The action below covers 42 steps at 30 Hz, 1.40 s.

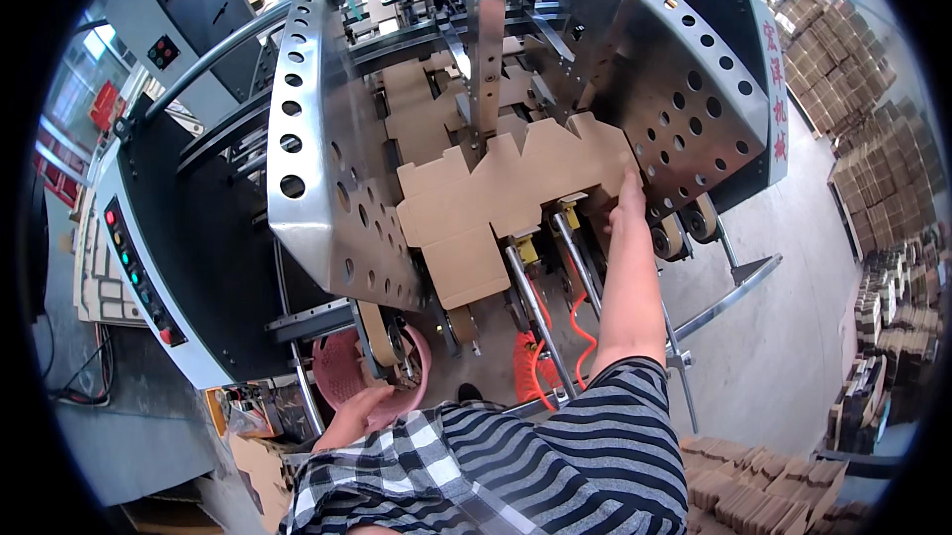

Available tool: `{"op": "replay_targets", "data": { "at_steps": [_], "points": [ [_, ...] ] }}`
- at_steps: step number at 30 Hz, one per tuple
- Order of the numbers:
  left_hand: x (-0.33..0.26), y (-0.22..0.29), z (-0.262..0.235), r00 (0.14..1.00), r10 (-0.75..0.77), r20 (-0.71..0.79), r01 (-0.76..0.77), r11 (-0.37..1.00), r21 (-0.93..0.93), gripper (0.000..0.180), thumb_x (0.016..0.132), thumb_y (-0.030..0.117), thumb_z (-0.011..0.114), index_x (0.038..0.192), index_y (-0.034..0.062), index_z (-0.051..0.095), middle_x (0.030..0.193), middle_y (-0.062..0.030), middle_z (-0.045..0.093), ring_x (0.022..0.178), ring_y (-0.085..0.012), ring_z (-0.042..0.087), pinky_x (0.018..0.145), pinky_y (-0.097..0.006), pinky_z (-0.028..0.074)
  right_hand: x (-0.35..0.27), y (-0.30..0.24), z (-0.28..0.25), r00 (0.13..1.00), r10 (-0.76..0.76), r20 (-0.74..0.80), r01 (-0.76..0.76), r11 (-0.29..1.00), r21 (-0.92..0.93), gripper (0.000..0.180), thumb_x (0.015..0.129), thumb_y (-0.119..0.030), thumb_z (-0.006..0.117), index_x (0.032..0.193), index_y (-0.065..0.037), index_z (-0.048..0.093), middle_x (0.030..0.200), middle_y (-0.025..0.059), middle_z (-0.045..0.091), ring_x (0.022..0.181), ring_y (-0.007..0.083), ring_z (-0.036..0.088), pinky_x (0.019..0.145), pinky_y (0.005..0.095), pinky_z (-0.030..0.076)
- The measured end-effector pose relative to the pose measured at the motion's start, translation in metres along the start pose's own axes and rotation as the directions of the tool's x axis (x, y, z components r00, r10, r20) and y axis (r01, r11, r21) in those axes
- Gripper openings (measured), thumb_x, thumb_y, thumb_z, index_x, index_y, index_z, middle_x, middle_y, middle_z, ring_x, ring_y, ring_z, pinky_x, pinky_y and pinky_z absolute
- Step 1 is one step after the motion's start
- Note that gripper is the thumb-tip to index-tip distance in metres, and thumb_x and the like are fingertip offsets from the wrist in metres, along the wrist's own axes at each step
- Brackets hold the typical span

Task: The person manually feeds flat cardboard pieces into a folding machine in a factory setting. They pick up individual pieces from a stack, insert them into the machine's mechanism, and then retrieve the folded boxes. The person occasionally inspects the cardboard pieces and stacks the finished boxes.

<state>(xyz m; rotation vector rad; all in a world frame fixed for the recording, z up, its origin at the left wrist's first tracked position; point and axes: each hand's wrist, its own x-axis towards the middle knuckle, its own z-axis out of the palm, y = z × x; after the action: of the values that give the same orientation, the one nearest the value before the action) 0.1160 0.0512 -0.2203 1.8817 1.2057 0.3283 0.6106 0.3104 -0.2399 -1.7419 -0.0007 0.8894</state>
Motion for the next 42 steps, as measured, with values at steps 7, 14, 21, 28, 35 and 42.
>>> {"op": "replay_targets", "data": {
  "at_steps": [7, 14, 21, 28, 35, 42],
  "points": [
    [0.077, -0.014, 0.047, 0.972, -0.112, 0.206, 0.227, 0.660, -0.716, 0.070, 0.084, 0.011, 0.064, 0.141, -0.0019, 0.026, 0.133, -0.0210, 0.045, 0.119, -0.0286, 0.050, 0.096, -0.038, 0.045, -0.064, -0.006, 0.052, 0.329, -0.803, 0.496, 0.920, 0.154, -0.361, 0.040, 0.078, -0.032, 0.065, 0.101, 0.001, 0.064, 0.109, 0.0205, 0.062, 0.098, 0.0330, 0.060, 0.084, 0.0377, 0.047],
    [0.159, 0.024, 0.067, 0.918, -0.382, 0.106, 0.272, 0.412, -0.870, 0.086, 0.078, 0.010, 0.067, 0.144, -0.0048, 0.014, 0.140, -0.0221, 0.037, 0.118, -0.0244, 0.051, 0.095, -0.035, 0.043, -0.169, 0.019, 0.015, 0.486, 0.053, 0.872, 0.830, 0.286, -0.480, 0.032, 0.082, -0.029, 0.064, 0.083, 0.003, 0.066, 0.066, 0.0094, 0.064, 0.061, 0.0150, 0.063, 0.060, 0.0315, 0.051],
    [0.194, 0.025, 0.089, 0.863, -0.504, -0.021, 0.203, 0.384, -0.901, 0.070, 0.081, 0.013, 0.064, 0.138, -0.0014, 0.027, 0.128, -0.0140, 0.047, 0.117, -0.0211, 0.047, 0.097, -0.034, 0.038, -0.181, 0.143, -0.029, 0.732, 0.118, 0.671, 0.391, 0.734, -0.555, 0.058, 0.086, -0.033, 0.063, 0.125, 0.006, 0.047, 0.112, 0.0159, 0.060, 0.098, 0.0200, 0.059, 0.080, 0.0333, 0.048],
    [0.205, 0.040, 0.076, 0.891, -0.432, -0.135, 0.045, 0.382, -0.923, 0.052, 0.087, 0.016, 0.057, 0.133, 0.0021, 0.039, 0.128, -0.0078, 0.049, 0.120, -0.0180, 0.042, 0.104, -0.032, 0.028, -0.149, 0.204, 0.028, 0.912, -0.143, 0.385, 0.186, 0.980, -0.075, 0.061, 0.087, -0.033, 0.063, 0.130, 0.005, 0.042, 0.125, 0.0159, 0.052, 0.112, 0.0204, 0.050, 0.096, 0.0318, 0.037],
    [0.193, 0.064, 0.057, 0.918, -0.377, -0.122, 0.009, 0.328, -0.945, 0.054, 0.087, 0.015, 0.057, 0.133, 0.0010, 0.033, 0.129, -0.0118, 0.048, 0.121, -0.0204, 0.042, 0.104, -0.033, 0.030, -0.196, 0.183, 0.007, 0.862, -0.295, 0.412, 0.290, 0.954, 0.074, 0.056, 0.087, -0.029, 0.065, 0.126, 0.005, 0.045, 0.120, 0.0171, 0.056, 0.110, 0.0236, 0.053, 0.095, 0.0338, 0.040],
    [0.193, 0.054, 0.057, 0.929, -0.364, -0.070, 0.052, 0.315, -0.948, 0.054, 0.089, 0.017, 0.055, 0.135, 0.0000, 0.031, 0.131, -0.0124, 0.045, 0.123, -0.0207, 0.040, 0.105, -0.032, 0.027, -0.212, 0.099, -0.032, 0.724, -0.064, 0.687, 0.582, 0.591, -0.558, 0.040, 0.076, -0.033, 0.068, 0.097, 0.001, 0.065, 0.081, 0.0098, 0.068, 0.072, 0.0162, 0.062, 0.069, 0.0318, 0.049]
  ]
}}
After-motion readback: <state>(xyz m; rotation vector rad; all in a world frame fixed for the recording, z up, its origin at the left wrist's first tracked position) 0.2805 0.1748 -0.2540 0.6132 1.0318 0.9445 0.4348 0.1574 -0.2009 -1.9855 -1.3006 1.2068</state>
